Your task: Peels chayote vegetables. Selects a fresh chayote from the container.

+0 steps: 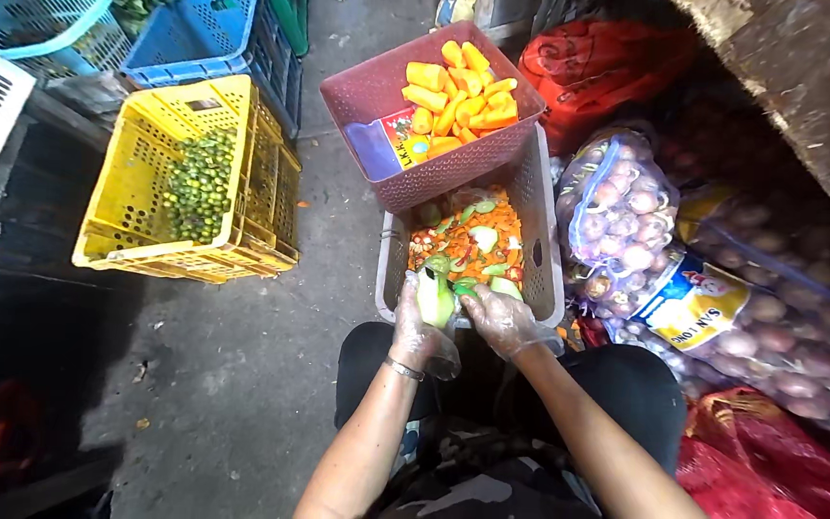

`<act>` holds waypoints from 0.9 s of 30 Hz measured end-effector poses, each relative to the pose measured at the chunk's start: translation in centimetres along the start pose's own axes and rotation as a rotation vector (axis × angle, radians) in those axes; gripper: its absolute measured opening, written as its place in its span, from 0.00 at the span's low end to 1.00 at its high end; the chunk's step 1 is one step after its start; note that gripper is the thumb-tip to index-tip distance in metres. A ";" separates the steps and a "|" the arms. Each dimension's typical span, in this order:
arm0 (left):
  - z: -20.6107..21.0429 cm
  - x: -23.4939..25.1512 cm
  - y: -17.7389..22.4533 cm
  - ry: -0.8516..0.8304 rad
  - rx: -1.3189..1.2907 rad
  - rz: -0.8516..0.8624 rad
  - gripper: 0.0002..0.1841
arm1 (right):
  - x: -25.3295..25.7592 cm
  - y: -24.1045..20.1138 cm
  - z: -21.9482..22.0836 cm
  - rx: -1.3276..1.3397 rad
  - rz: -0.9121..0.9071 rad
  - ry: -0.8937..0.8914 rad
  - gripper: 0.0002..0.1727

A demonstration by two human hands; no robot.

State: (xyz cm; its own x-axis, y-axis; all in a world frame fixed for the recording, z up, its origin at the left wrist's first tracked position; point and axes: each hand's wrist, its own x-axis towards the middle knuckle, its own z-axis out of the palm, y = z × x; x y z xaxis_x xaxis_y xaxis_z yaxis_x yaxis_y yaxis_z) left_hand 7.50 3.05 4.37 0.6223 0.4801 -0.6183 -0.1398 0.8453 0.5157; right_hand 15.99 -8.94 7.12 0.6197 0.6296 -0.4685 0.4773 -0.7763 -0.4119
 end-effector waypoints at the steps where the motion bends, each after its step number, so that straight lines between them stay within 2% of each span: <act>1: 0.2 0.0 0.1 0.000 -0.038 -0.020 0.28 | 0.1 -0.1 -0.2 0.006 -0.006 -0.002 0.31; 5: 0.9 -0.5 1.2 -0.009 -0.112 -0.122 0.26 | 0.3 -0.2 -0.4 -0.024 -0.031 0.078 0.31; 7: 0.6 -0.5 1.0 -0.067 -0.061 -0.087 0.22 | 0.1 0.1 -0.3 -0.017 -0.024 0.090 0.32; 10: 0.1 -0.2 0.5 -0.120 0.029 0.002 0.22 | -0.6 -0.1 -0.9 0.026 -0.019 0.026 0.31; 13: -0.2 0.2 0.4 -0.203 0.031 0.039 0.23 | -0.5 0.2 -0.5 -0.058 -0.086 0.160 0.31; 15: 0.1 0.2 0.4 -0.168 0.041 0.040 0.22 | 0.3 0.2 -0.3 -0.018 -0.065 0.129 0.31; 17: 0.3 0.4 0.3 -0.072 0.039 0.016 0.20 | 0.8 -0.2 -0.6 0.291 0.004 -0.057 0.27; 19: 0.3 0.3 0.4 -0.011 0.037 -0.016 0.19 | 1.1 0.3 -0.7 0.803 0.098 -0.258 0.29; 20: 0.2 0.2 0.5 -0.015 0.048 -0.026 0.20 | 1.1 0.8 -0.9 0.975 0.130 -0.357 0.31; 21: 0.3 0.2 0.6 -0.028 0.064 -0.030 0.20 | 1.0 1.1 -1.1 1.024 0.133 -0.390 0.31; 24: -0.1 0.3 0.3 -0.096 0.068 -0.022 0.22 | 0.3 1.1 -1.5 0.635 0.020 -0.220 0.28; 27: -0.2 0.3 0.4 -0.156 0.079 -0.005 0.23 | -1.0 0.9 -1.2 0.202 -0.072 -0.081 0.30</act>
State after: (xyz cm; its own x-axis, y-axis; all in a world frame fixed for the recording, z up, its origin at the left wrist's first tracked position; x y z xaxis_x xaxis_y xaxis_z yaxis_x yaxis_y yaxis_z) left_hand 7.52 3.57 4.23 0.7353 0.4288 -0.5248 -0.0790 0.8234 0.5620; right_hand 16.54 -10.33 8.10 0.5330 0.6899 -0.4898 0.3788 -0.7123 -0.5909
